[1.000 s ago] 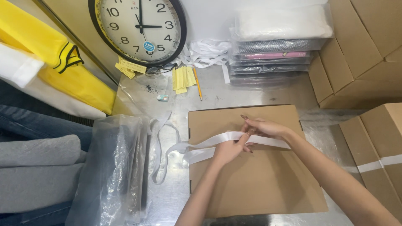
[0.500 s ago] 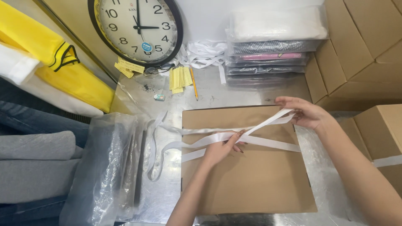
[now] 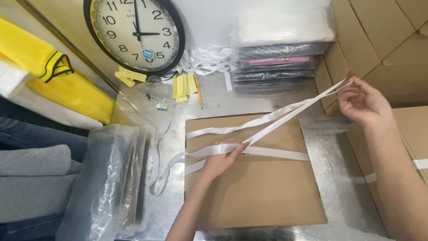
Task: The person places a plastic-wrapped item into a cardboard box, closes the lid, and ties the box with a white ribbon. The person wraps the ribbon around the box in a cross pattern and ties a neat bow on top.
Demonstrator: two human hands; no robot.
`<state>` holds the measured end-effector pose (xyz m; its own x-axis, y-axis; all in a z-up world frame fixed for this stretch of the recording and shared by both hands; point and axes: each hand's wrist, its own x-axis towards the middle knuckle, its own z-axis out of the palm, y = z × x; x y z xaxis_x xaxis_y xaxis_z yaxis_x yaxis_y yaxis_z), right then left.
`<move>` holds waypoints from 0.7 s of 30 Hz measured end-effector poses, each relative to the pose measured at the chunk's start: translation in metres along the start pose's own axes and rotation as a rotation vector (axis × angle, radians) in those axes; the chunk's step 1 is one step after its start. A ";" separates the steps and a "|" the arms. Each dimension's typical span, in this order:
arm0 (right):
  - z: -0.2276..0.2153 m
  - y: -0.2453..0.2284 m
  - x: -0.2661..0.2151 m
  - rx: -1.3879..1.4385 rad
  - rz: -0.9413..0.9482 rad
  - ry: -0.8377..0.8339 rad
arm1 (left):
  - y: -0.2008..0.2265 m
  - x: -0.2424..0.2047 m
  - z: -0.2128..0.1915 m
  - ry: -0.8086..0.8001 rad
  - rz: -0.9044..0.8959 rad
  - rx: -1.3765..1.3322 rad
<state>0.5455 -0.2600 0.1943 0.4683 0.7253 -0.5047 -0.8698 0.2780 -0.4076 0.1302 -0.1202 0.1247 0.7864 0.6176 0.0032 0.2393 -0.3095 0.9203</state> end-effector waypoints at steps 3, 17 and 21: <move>-0.001 -0.023 -0.007 0.084 -0.140 0.091 | 0.011 -0.002 -0.004 -0.057 -0.196 0.088; -0.200 -0.207 0.101 -1.315 -0.830 0.457 | 0.009 0.009 0.000 -0.076 -0.528 -0.042; -0.075 -0.088 -0.008 -1.848 -0.600 0.541 | 0.014 0.010 -0.004 -0.121 -0.526 -0.016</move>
<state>0.6294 -0.3375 0.1772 0.8773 0.4794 -0.0235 0.3926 -0.7448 -0.5396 0.1391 -0.1152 0.1389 0.6233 0.5982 -0.5037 0.6106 0.0302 0.7914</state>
